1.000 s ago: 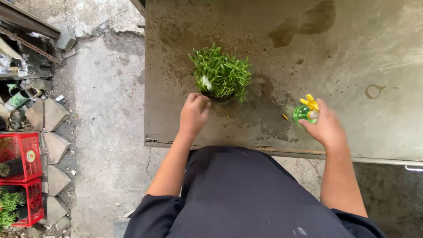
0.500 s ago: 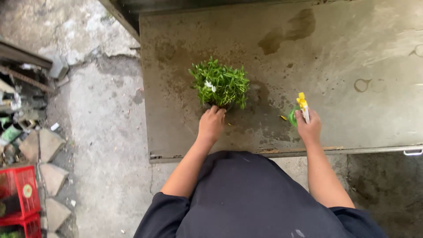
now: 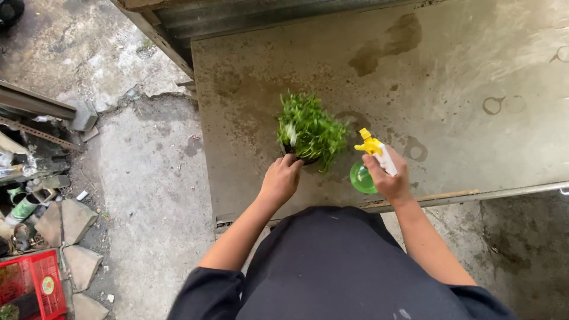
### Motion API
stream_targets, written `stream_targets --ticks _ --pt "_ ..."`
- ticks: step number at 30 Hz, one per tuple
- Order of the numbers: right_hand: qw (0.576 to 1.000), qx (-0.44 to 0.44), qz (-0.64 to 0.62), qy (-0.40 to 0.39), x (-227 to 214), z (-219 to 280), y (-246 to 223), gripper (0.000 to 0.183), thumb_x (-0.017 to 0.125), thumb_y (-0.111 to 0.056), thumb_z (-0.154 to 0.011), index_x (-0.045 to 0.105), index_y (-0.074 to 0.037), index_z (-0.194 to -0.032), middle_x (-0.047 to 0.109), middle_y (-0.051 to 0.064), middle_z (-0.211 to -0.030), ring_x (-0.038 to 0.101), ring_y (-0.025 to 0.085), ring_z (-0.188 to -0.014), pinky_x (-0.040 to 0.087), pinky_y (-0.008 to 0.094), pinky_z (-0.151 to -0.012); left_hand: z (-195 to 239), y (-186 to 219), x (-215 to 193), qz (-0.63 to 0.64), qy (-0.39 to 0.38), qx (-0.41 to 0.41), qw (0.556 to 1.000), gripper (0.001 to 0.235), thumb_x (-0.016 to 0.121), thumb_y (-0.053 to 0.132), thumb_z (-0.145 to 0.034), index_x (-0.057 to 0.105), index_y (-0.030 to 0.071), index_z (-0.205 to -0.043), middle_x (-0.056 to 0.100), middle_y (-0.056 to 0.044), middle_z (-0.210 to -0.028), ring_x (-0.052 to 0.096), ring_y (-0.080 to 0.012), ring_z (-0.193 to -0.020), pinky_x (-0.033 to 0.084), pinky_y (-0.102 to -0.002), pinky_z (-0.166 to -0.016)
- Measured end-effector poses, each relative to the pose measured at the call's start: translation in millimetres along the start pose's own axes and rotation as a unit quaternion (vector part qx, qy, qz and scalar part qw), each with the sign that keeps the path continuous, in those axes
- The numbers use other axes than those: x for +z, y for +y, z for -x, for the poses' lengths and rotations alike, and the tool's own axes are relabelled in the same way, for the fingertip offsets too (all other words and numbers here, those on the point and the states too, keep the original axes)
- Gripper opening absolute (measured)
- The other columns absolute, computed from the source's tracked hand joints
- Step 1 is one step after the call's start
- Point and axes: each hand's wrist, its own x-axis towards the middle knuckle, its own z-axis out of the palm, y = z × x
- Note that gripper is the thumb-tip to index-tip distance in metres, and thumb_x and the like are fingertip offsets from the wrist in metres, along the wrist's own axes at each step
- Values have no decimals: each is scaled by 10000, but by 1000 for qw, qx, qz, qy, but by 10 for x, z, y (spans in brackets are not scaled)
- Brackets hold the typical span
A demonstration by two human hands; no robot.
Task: The person picks a potted plant from a red plastic crate, places it on a metal table, and sprays its leaves with a spray bottle. They rotate the pot and spray the plant from several sides, then hold the pot while continuing to spray the foliage.
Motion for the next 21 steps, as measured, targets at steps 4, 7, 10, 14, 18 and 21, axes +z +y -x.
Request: stream_targets --ticks 4,7,10,14,18,21 --pt "998 -36 43 -5 -3 -92 -51 208 723 -144 -974 658 1 -1109 655 75 -887 599 179 -757 489 307 -684 -24 89 -299 14 -5 54 998 576 713 120 -779 601 43 -1339 543 -215 -1364 584 -374 -1115 502 -461 -916" --pt "996 -60 67 -25 -27 -116 -113 199 706 -137 -985 637 -7 -1120 641 93 -918 601 207 -777 490 317 -706 -4 74 -230 10 -85 48 995 702 759 231 -802 512 50 -1433 464 -240 -1452 519 -401 -1233 441 -492 -1005" --pt "991 -99 77 -41 -5 -124 -230 263 682 -132 -981 608 2 -1194 650 122 -1003 630 242 -855 505 333 -753 -65 107 -104 -51 -11 56 997 631 748 208 -779 577 75 -1372 498 -217 -1434 459 -418 -1322 383 -526 -1084" --pt "994 -14 72 -85 35 -31 -64 277 703 -174 -950 603 -35 -1167 683 99 -918 669 212 -795 523 330 -714 -132 258 112 -31 67 6 997 524 737 217 -811 614 95 -1305 509 -214 -1414 405 -436 -1382 325 -601 -1140" --pt "990 32 58 -127 109 37 160 300 716 -200 -950 585 -62 -1183 689 90 -879 671 182 -770 527 332 -694 -70 238 299 -47 67 -3 997 483 711 214 -842 617 89 -1300 519 -204 -1416 383 -411 -1437 278 -665 -1139" --pt "991 14 20 -133 128 35 -14 473 714 -197 -936 499 -43 -1328 695 98 -970 678 173 -862 533 315 -760 -25 202 213 -68 17 -2 998 527 696 218 -826 616 99 -1333 523 -194 -1384 385 -380 -1439 252 -679 -1159"
